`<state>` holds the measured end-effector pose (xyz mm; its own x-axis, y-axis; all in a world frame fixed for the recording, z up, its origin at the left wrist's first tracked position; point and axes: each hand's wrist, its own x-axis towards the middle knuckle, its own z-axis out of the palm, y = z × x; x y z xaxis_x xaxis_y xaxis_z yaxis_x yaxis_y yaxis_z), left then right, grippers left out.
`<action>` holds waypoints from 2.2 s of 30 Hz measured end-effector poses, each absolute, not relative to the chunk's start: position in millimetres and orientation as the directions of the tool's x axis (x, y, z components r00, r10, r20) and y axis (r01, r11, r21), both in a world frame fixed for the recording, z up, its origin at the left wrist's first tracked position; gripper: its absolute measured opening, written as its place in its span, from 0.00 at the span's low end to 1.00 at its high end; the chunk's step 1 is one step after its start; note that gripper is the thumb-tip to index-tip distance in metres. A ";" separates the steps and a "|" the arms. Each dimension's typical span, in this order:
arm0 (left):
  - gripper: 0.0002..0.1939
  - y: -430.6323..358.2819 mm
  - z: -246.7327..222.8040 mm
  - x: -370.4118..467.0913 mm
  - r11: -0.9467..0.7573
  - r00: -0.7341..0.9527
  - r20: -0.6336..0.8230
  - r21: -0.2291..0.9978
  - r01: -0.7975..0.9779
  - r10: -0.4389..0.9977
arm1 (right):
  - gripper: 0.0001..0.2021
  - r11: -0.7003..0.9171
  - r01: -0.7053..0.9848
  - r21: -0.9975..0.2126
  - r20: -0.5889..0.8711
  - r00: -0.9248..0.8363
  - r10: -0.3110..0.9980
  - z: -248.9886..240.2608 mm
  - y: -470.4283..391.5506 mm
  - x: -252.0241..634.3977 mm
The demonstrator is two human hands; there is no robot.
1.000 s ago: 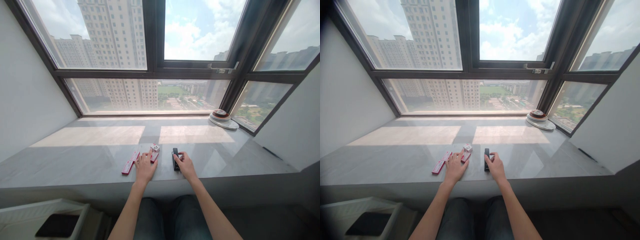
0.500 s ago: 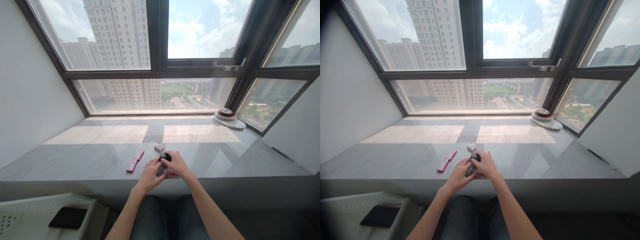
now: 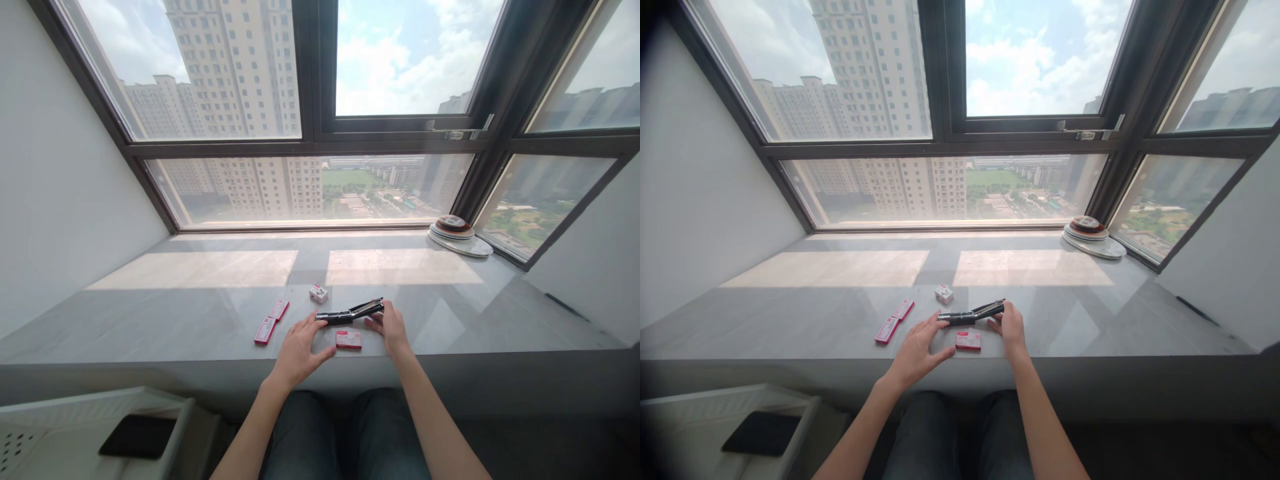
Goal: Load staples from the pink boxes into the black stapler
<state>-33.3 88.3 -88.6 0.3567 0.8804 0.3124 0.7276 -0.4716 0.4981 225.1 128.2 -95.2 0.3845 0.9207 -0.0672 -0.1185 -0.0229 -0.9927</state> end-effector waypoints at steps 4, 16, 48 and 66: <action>0.29 88.4 -90.8 -30.9 -0.462 0.366 0.282 0.520 0.719 0.887 | 0.26 -0.229 0.111 -0.967 -0.178 0.349 0.920 -107.3 103.7 262.1; 0.15 94.3 -87.9 -29.4 -0.413 0.333 0.245 0.593 0.691 0.910 | 0.15 0.028 0.597 -0.802 0.056 0.028 0.998 -108.8 94.2 194.9; 0.18 109.2 -98.1 -48.4 -0.450 0.368 0.265 0.624 0.639 0.891 | 0.17 0.076 0.403 -0.912 0.087 0.008 0.996 -95.9 129.9 138.7; 0.17 105.5 -95.3 -53.9 -0.462 0.351 0.303 0.651 0.602 0.886 | 0.07 0.353 0.717 -0.601 0.123 -0.353 0.927 -60.3 102.3 172.8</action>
<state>-53.9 105.5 -95.3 0.3510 0.8858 0.3034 0.6021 -0.4617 0.6514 172.8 102.3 -60.3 -0.3534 0.9273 0.1233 0.7171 0.3532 -0.6009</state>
